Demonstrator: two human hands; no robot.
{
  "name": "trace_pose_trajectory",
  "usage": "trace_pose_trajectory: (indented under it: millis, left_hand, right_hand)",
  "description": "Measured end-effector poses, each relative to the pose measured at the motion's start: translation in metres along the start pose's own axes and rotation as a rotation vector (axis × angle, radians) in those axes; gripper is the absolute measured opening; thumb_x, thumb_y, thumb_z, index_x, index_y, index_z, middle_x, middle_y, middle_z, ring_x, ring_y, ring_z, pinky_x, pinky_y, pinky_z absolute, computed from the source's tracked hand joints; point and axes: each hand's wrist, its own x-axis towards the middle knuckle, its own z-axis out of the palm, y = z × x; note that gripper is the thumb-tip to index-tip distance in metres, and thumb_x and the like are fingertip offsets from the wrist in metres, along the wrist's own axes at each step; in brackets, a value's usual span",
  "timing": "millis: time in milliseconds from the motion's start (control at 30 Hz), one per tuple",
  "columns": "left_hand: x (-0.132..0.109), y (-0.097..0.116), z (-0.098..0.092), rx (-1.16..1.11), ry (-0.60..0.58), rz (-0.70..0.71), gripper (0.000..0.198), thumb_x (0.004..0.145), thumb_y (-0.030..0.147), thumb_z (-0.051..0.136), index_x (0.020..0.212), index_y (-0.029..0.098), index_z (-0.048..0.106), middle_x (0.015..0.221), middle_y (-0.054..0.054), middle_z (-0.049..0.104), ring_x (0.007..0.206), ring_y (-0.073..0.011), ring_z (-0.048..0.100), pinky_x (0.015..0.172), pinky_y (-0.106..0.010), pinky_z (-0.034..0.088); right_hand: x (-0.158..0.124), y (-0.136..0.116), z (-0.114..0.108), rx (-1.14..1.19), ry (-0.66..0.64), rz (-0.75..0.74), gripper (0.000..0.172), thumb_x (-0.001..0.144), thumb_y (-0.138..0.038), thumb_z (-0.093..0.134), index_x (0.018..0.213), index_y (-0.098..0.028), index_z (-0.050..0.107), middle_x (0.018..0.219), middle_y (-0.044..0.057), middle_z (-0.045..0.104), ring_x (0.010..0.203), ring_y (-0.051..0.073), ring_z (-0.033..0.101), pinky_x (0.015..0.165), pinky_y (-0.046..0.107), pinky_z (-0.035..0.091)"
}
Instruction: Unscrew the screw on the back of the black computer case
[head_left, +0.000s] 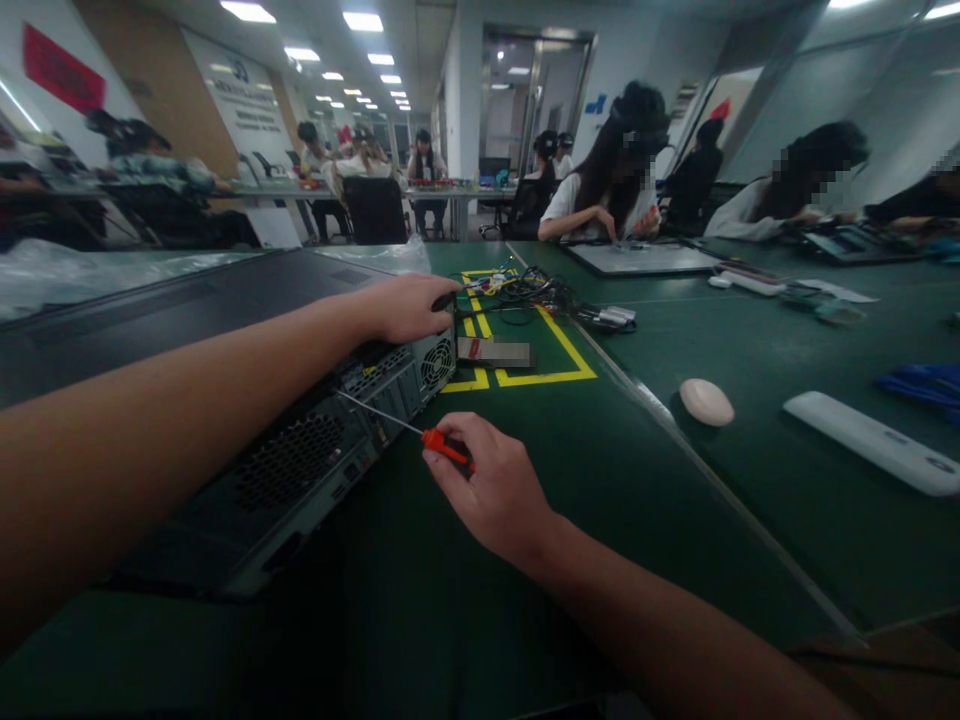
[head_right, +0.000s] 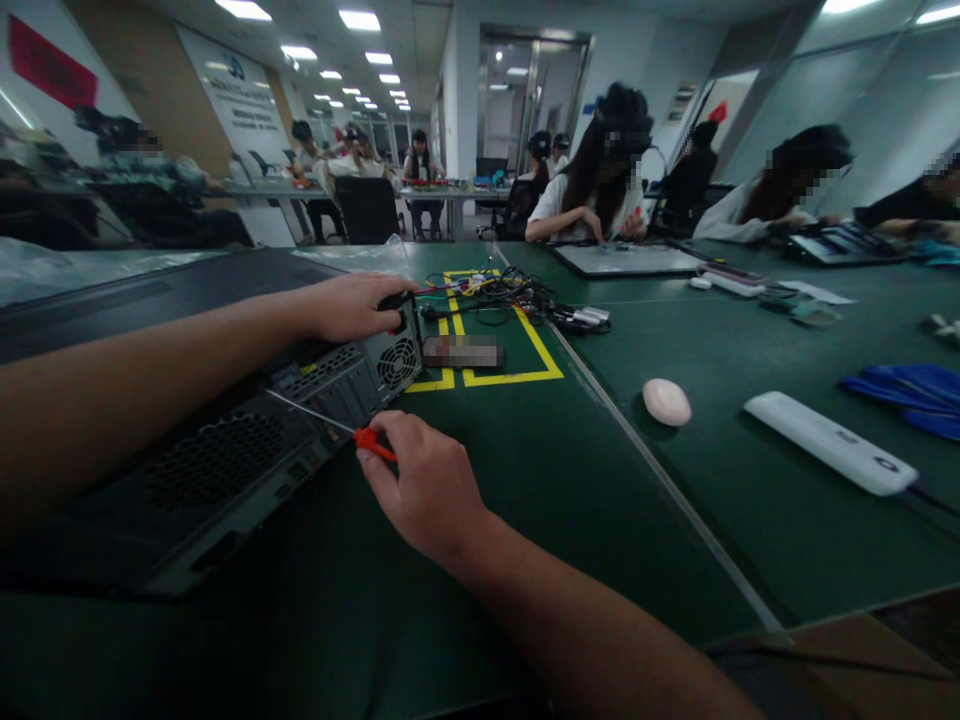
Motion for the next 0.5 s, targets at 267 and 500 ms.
trace_pose_trajectory:
  millis: [267, 500]
  left_hand:
    - [0.0008, -0.0009, 0.0014, 0.008, -0.004, 0.0, 0.076, 0.096, 0.045, 0.043, 0.167, 0.019, 0.048, 0.163, -0.012, 0.061, 0.151, -0.0307, 0.055, 0.128, -0.041, 0.039]
    - [0.0008, -0.001, 0.0009, -0.006, -0.005, 0.009, 0.08, 0.093, 0.044, 0.046, 0.167, 0.014, 0.048, 0.164, -0.016, 0.06, 0.15, -0.0339, 0.055, 0.128, -0.044, 0.039]
  right_hand:
    - [-0.0009, 0.0, -0.0013, -0.024, 0.012, -0.009, 0.014, 0.107, -0.031, 0.062, 0.116, -0.022, 0.066, 0.109, 0.008, 0.079, 0.094, 0.023, 0.074, 0.084, 0.037, 0.058]
    - [0.0002, -0.0021, -0.0017, -0.024, 0.023, -0.026, 0.021, 0.109, -0.035, 0.06, 0.118, -0.019, 0.07, 0.108, 0.01, 0.078, 0.095, 0.024, 0.074, 0.083, 0.038, 0.057]
